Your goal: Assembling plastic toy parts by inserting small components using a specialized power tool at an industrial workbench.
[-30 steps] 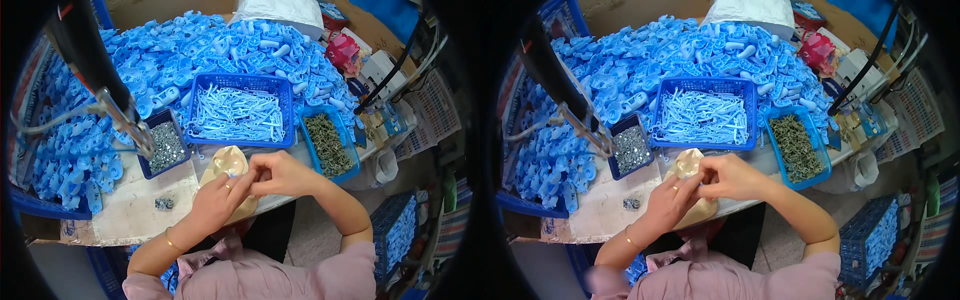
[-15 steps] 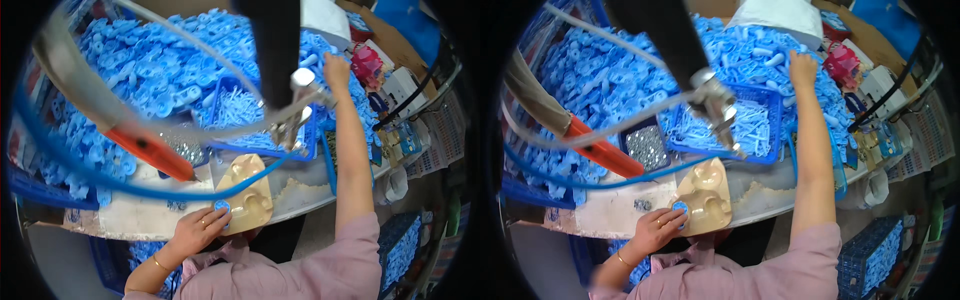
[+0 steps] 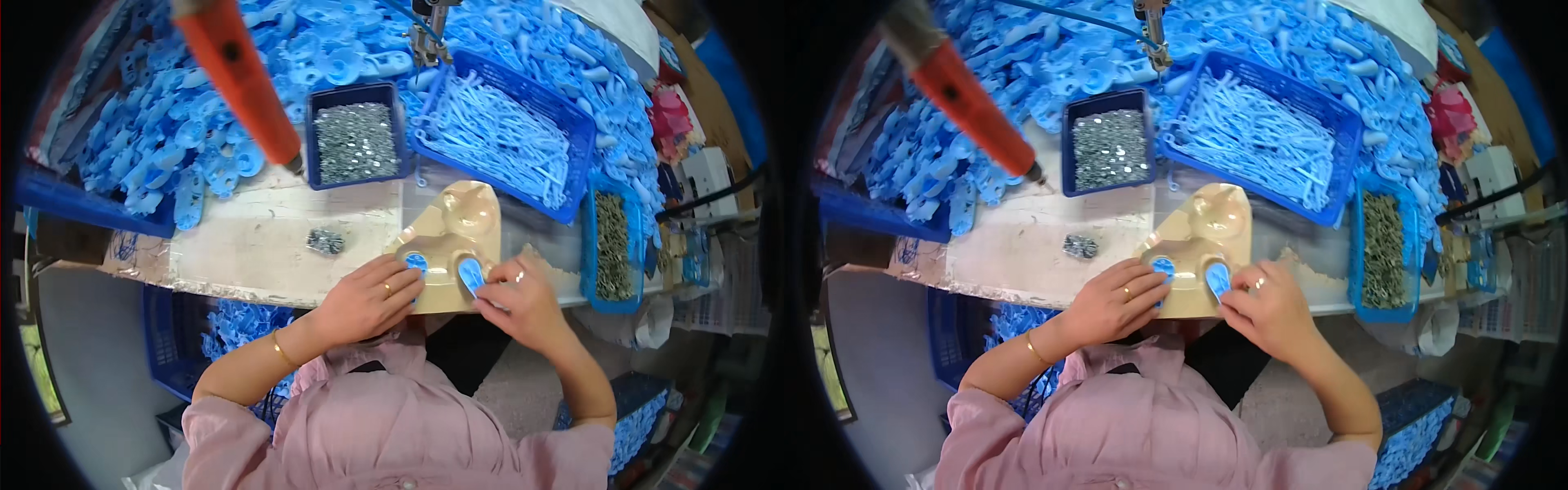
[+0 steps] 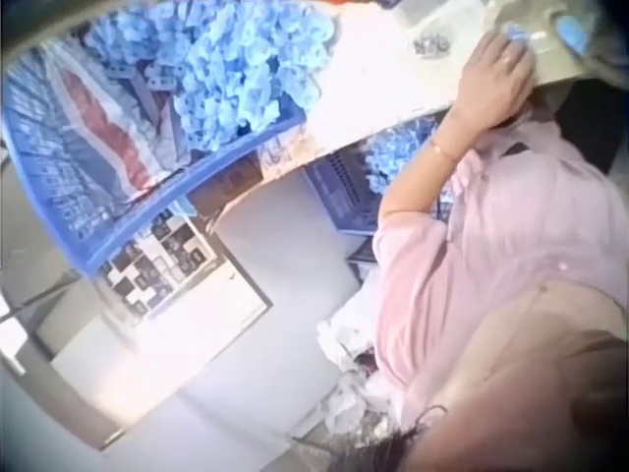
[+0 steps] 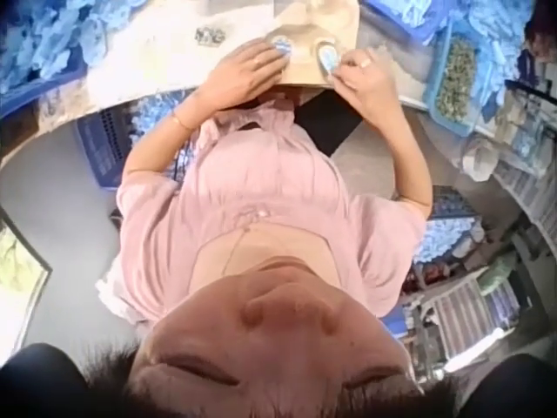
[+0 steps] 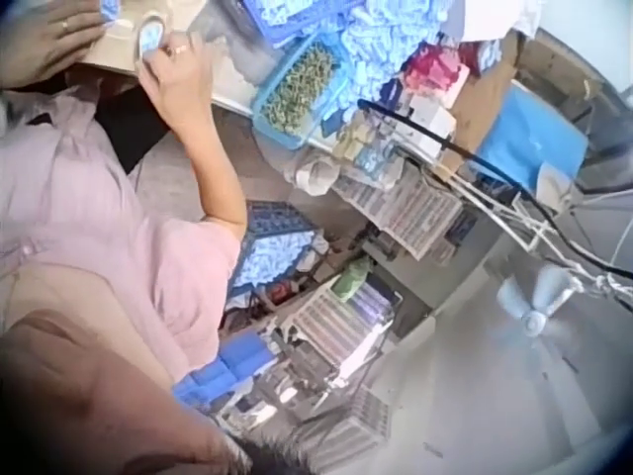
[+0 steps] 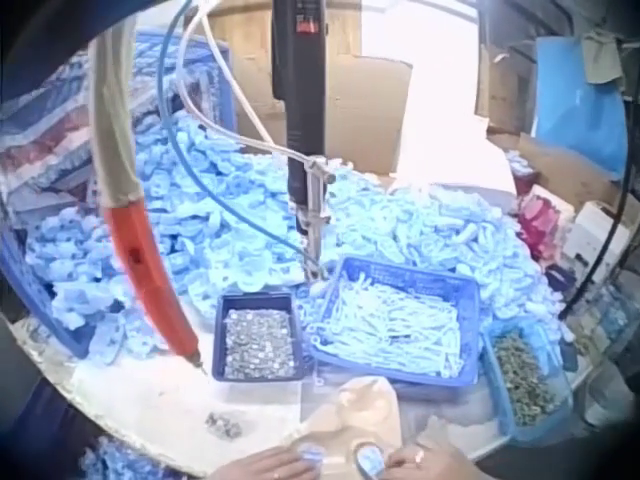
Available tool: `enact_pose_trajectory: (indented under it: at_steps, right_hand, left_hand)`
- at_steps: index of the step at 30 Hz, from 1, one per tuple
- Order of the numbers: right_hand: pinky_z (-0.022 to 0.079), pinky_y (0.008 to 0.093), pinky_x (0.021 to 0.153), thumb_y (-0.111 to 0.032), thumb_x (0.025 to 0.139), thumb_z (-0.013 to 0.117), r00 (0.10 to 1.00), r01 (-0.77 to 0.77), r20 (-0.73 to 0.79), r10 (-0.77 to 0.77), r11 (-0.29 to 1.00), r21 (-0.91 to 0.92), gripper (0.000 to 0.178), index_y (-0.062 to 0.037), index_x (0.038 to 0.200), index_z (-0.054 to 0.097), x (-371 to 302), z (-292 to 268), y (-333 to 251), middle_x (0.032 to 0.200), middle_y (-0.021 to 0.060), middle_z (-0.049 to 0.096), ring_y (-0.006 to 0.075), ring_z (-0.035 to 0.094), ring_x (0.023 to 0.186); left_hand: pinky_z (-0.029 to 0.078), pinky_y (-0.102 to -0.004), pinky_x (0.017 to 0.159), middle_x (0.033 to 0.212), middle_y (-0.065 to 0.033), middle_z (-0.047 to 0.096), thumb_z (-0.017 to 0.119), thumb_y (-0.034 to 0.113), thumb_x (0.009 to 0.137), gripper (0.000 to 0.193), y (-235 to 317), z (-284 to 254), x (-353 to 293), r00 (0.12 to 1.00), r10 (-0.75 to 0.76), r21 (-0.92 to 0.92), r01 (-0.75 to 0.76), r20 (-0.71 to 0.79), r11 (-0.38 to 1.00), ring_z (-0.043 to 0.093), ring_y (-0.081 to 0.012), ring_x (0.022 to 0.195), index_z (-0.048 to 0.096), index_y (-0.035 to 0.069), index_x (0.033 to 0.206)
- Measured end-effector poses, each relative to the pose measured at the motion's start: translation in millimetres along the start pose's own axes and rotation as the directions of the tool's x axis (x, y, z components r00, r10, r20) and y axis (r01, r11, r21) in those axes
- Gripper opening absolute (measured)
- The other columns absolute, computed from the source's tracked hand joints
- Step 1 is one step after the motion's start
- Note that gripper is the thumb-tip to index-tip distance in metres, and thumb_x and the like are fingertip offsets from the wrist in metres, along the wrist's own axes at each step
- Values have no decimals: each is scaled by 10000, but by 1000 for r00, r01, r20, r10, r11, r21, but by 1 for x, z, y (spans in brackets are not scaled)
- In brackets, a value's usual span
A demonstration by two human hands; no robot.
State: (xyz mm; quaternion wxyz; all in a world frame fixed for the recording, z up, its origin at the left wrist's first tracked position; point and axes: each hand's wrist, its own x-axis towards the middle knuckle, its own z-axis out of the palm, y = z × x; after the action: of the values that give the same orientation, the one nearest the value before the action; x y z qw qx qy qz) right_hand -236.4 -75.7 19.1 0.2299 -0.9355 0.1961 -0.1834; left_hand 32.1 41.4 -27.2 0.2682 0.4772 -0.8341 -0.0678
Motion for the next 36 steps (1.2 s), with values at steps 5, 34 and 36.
enact_pose_trajectory:
  at_steps: [5, 34, 36]
  right_hand:
    - [456, 404, 787, -110, 703, 830, 1000, -20, -22, 17, 987, -160, 197, -87, 849, 699, -7, 15, -9, 886, 66, 578, 298, 560, 853]
    - [491, 317, 653, -8, 782, 769, 984, -148, -71, 164, 971, 188, 113, -31, 863, 693, 34, 31, -30, 852, 90, 666, 232, 641, 755]
    - [502, 325, 676, -3, 778, 771, 987, -124, -73, 144, 965, 233, 115, -29, 859, 694, 48, 39, -43, 841, 91, 666, 241, 649, 771]
  left_hand:
    - [464, -467, 1047, 1352, -128, 593, 739, 203, 844, 493, -16, -19, -24, 996, -66, -8, 65, -68, 998, 594, -326, 1190, 606, 65, 1298]
    - [538, -404, 598, 843, -116, 680, 597, 199, 895, 175, -269, -231, 2, 423, -424, -26, 683, -800, 730, 680, -314, 722, 660, 113, 1034]
    - [506, -371, 523, 757, -93, 654, 601, 222, 888, 175, -229, -230, -19, 416, -661, -236, 706, -625, 668, 641, -255, 625, 660, 90, 987]
